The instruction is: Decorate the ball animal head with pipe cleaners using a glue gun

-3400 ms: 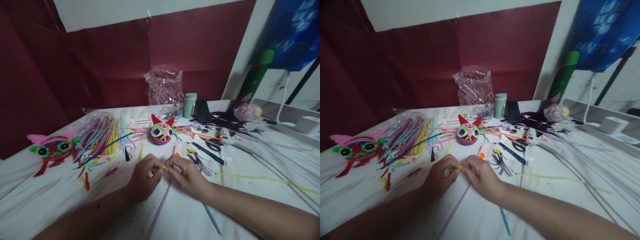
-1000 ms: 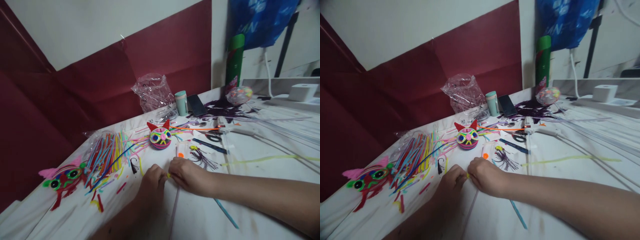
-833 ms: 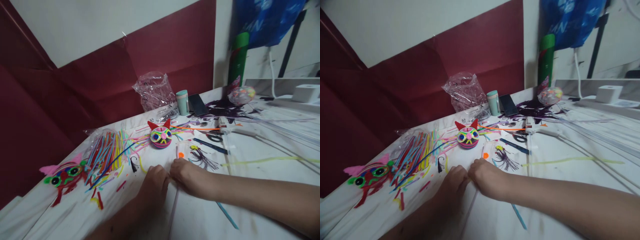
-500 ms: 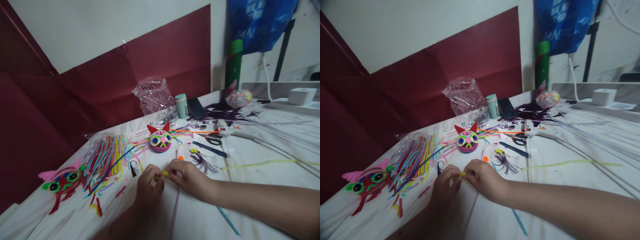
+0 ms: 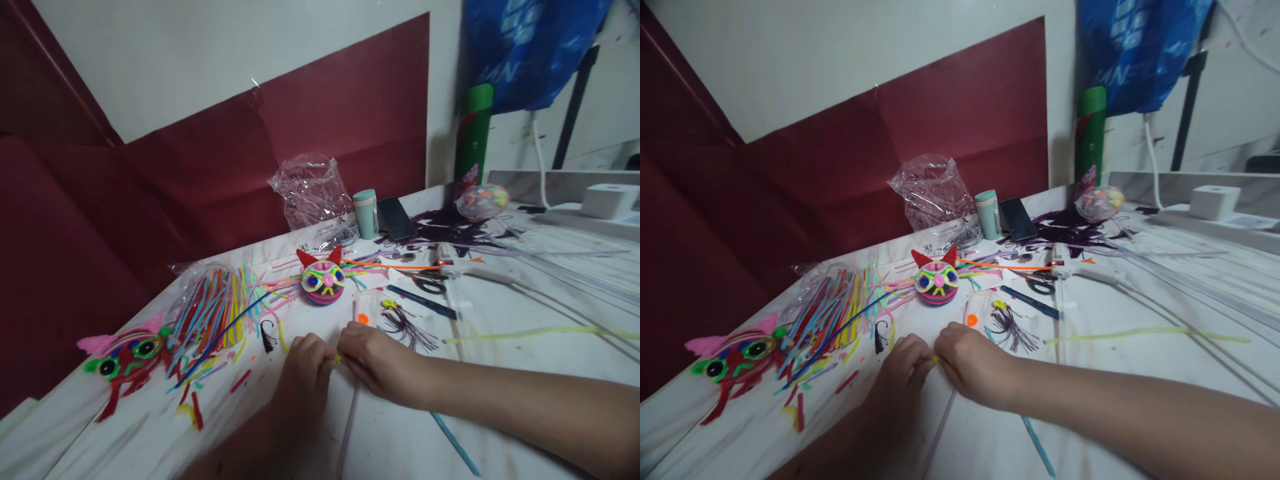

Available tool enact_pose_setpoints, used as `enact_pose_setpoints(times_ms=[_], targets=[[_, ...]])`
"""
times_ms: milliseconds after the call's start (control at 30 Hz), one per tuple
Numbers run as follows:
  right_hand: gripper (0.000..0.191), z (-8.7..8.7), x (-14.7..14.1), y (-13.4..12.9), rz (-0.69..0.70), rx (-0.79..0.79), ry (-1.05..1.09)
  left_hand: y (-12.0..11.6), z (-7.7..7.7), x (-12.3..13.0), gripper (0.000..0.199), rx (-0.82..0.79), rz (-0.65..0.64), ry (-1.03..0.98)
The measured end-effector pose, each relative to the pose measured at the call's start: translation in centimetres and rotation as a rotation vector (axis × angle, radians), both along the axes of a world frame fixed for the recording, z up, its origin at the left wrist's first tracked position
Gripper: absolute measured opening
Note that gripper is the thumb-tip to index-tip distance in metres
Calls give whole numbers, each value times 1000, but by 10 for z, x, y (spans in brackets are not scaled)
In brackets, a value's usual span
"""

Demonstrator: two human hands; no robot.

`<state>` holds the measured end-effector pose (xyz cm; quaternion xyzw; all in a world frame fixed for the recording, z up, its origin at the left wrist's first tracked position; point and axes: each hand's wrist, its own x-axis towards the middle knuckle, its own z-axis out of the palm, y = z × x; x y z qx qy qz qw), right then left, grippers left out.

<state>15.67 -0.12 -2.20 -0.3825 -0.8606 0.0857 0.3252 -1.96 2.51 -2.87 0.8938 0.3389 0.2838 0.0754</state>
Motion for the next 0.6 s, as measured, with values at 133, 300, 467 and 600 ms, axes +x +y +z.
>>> enact_pose_setpoints(times_ms=[133,300,467,600], targets=[[13,2,1,-4,4,8,-109,-1,-4,-1,16,86,-98,58],[13,5,0,-3,3,-55,1,-1,3,-1,13,4,-139,-63],[11,8,-5,-5,-108,-222,315,0,7,1,13,-98,-72,-295],[15,7,-6,-6,-134,-211,304,0,4,4,15,-137,-35,-260]])
